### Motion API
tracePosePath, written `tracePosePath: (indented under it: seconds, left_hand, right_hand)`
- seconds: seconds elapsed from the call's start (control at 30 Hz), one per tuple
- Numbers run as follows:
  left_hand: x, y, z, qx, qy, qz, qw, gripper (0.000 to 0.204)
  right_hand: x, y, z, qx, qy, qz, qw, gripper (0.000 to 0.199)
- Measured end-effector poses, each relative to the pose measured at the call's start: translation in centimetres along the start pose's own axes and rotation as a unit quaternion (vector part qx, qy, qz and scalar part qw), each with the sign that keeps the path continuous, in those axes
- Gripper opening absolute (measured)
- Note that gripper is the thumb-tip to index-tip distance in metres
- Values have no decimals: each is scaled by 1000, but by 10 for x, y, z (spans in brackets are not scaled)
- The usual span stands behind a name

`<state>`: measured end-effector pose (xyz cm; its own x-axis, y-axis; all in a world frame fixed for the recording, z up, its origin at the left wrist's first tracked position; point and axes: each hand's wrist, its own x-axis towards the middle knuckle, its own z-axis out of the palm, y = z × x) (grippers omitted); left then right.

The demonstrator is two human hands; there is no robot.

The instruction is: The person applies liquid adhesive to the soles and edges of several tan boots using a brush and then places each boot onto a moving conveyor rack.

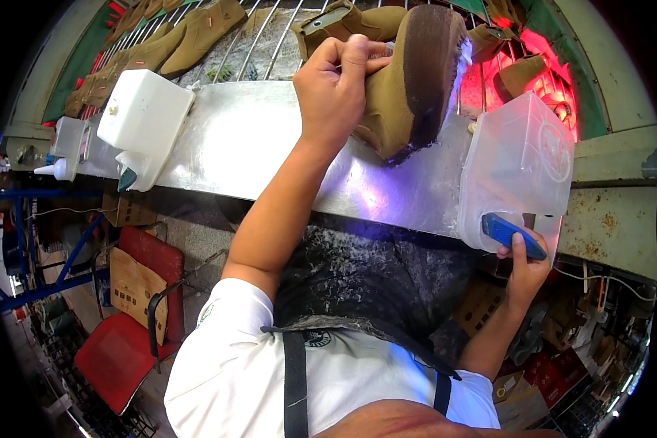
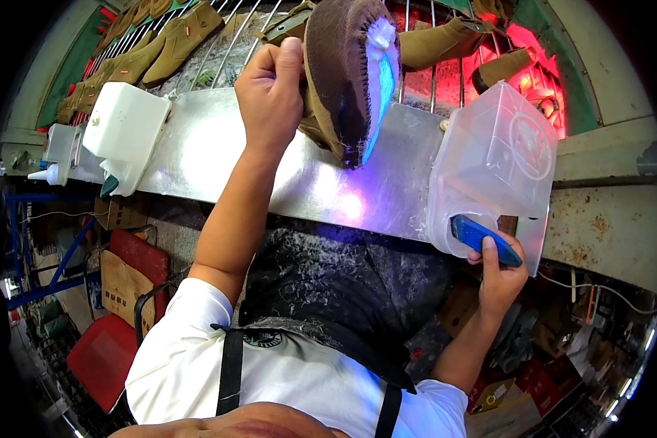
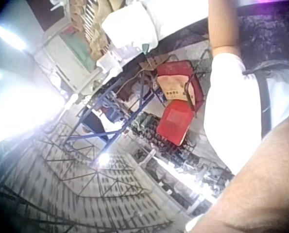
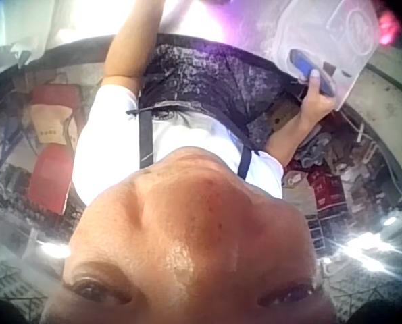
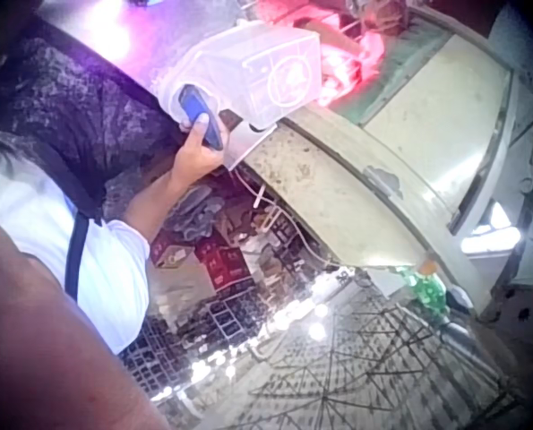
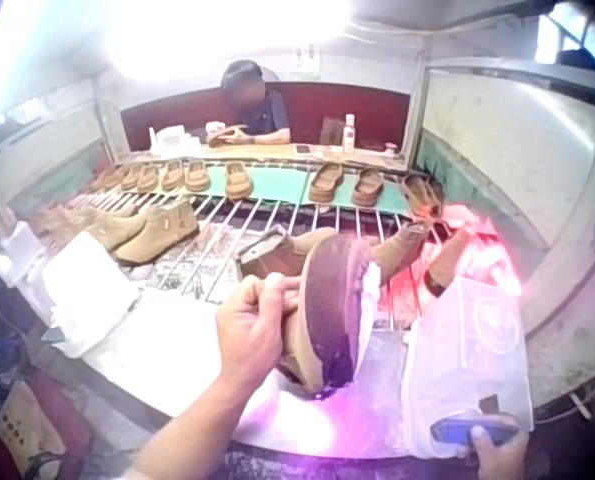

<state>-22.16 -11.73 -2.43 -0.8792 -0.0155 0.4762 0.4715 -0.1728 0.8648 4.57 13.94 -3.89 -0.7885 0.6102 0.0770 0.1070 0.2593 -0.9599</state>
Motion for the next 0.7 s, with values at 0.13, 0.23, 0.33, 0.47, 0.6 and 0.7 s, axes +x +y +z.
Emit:
tracePosePath:
  seconds: [0.13, 0.23, 0.33, 0.47, 0.6, 0.7]
  left_hand:
    - [1, 8, 3, 19, -7, -37, 999, 35]
    - [2, -2, 0, 46, -26, -9, 999, 36]
    - [4, -12, -3, 69, -48, 19, 996, 33]
    - [7, -15, -7, 57, -50, -6, 997, 23]
    - [4, 0, 0, -25, -16, -71, 997, 17]
    - [5, -5, 1, -76, 9, -51, 996, 16]
  right_hand:
    - [-1, 0, -1, -1, 1, 1, 1000, 17]
    - [-1, -1, 0, -1, 2, 2, 1000, 17]
    - [0, 1, -2, -2, -1, 0, 1000, 17]
    - [-1, 0, -2, -1, -8, -2, 1000, 17]
    - [-1, 0, -3, -2, -8, -2, 1000, 16]
    - [-1, 0, -2, 0, -8, -4, 1000, 16]
